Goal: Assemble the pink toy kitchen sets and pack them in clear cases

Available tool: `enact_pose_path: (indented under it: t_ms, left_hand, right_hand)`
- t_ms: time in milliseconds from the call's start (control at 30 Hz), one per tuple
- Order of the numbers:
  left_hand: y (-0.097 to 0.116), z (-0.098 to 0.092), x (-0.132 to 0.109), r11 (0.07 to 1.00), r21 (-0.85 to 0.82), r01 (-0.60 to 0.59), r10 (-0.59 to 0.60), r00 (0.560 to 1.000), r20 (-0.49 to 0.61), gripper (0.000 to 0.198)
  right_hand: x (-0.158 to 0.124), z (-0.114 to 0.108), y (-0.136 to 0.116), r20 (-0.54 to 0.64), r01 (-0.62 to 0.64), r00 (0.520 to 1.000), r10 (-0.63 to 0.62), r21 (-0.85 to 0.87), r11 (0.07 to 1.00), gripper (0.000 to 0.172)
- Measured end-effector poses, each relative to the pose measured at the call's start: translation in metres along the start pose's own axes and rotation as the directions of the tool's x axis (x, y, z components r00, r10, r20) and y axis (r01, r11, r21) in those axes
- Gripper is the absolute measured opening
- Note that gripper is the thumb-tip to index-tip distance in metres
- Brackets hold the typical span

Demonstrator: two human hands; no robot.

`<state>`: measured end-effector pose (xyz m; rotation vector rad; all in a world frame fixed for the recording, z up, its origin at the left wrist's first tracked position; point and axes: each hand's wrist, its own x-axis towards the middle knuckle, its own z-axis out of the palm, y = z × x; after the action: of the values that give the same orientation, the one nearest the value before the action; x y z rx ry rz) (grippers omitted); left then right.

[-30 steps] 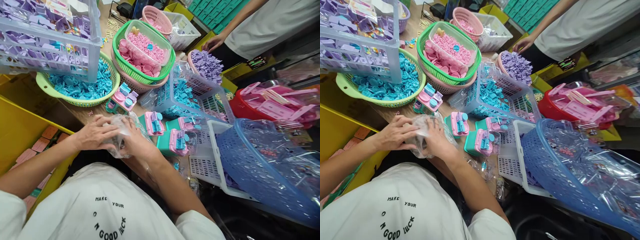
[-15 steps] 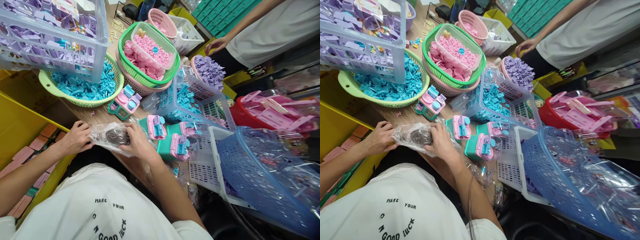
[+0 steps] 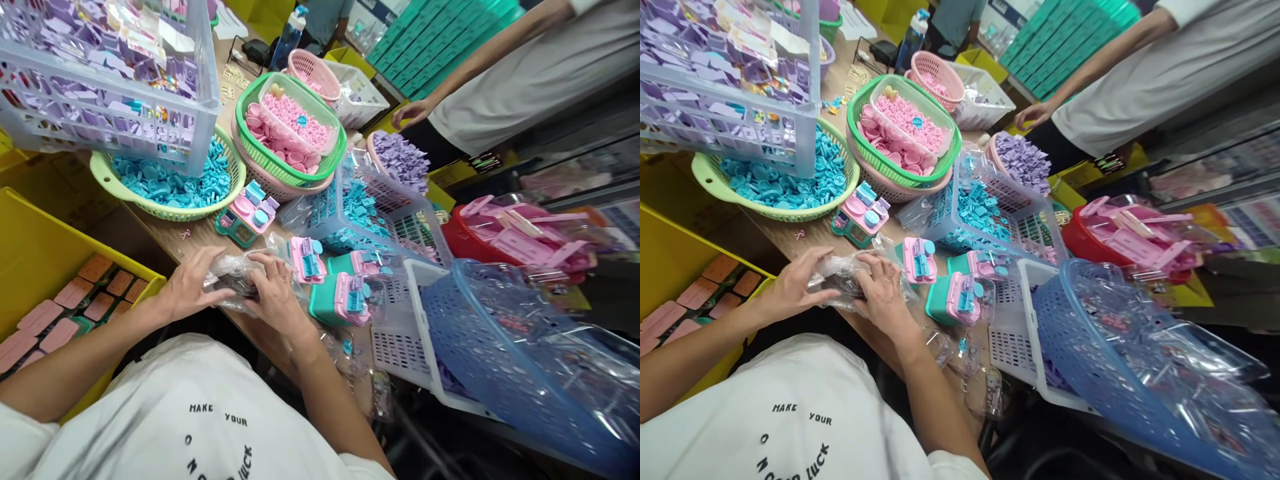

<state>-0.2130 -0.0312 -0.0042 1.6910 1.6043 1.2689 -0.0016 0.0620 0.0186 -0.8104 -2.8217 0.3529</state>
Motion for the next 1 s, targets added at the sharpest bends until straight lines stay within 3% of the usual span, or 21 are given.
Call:
enact_pose_path:
  t_ms: [67,167,267,400,467,533,600,667,767,867,1000]
  left_hand:
    - [-0.005,0.007,0.008,0.972,-0.134,0.192,-0.188,0.981,0.045,0.043]
    - [-0.010,0.010,0.017,0.905,-0.303,0.297,-0.280,0.955,0.100,0.038]
    - [-0.011,0.014,0.022,0.795,-0.508,0.331,-0.342,0.937,0.074,0.038]
    - [-0.014,0.027,0.030,0.506,-0.755,0.416,-0.540,0.836,0.099,0.045]
    - [-0.016,0.033,0.035,0.412,-0.803,0.431,-0.598,0.793,0.118,0.047]
    - [-0.018,0.037,0.039,0.380,-0.818,0.431,-0.621,0.775,0.120,0.045]
    - [-0.022,0.041,0.042,0.392,-0.809,0.439,-0.623,0.773,0.118,0.044]
    - [-0.027,0.042,0.044,0.466,-0.765,0.445,-0.620,0.781,0.076,0.041]
    - [-0.034,0.036,0.044,0.709,-0.567,0.420,-0.557,0.826,-0.084,0.036]
    - [-0.039,0.028,0.043,0.894,-0.259,0.367,-0.417,0.892,-0.176,0.033]
    - [-0.048,0.025,0.041,0.958,-0.043,0.283,-0.286,0.941,-0.180,0.034]
  right_hand:
    - [0.001,-0.001,0.000,-0.023,-0.023,0.999,0.024,0.048,0.999,0.040]
    - [0.008,-0.002,-0.001,-0.064,-0.037,0.997,0.045,0.129,0.991,0.056]
    - [0.016,-0.006,-0.004,-0.108,0.009,0.994,0.009,0.169,0.986,0.039]
    - [0.020,-0.014,-0.009,-0.219,0.013,0.975,0.030,0.195,0.981,0.022]
    - [0.020,-0.017,-0.011,-0.202,0.024,0.979,0.012,0.177,0.984,0.023]
    - [0.020,-0.020,-0.014,-0.107,0.038,0.994,-0.024,0.132,0.990,0.029]
    - [0.021,-0.025,-0.014,0.000,0.042,0.999,-0.042,0.081,0.996,0.027]
    - [0.022,-0.035,-0.010,0.039,0.047,0.998,-0.051,0.076,0.996,0.014]
    - [0.024,-0.061,0.004,-0.119,0.003,0.993,0.024,0.220,0.976,0.012]
    - [0.029,-0.099,0.025,-0.292,-0.103,0.916,0.275,0.491,0.865,0.020]
    - [0.045,-0.157,0.058,-0.314,-0.125,0.797,0.515,0.749,0.651,0.036]
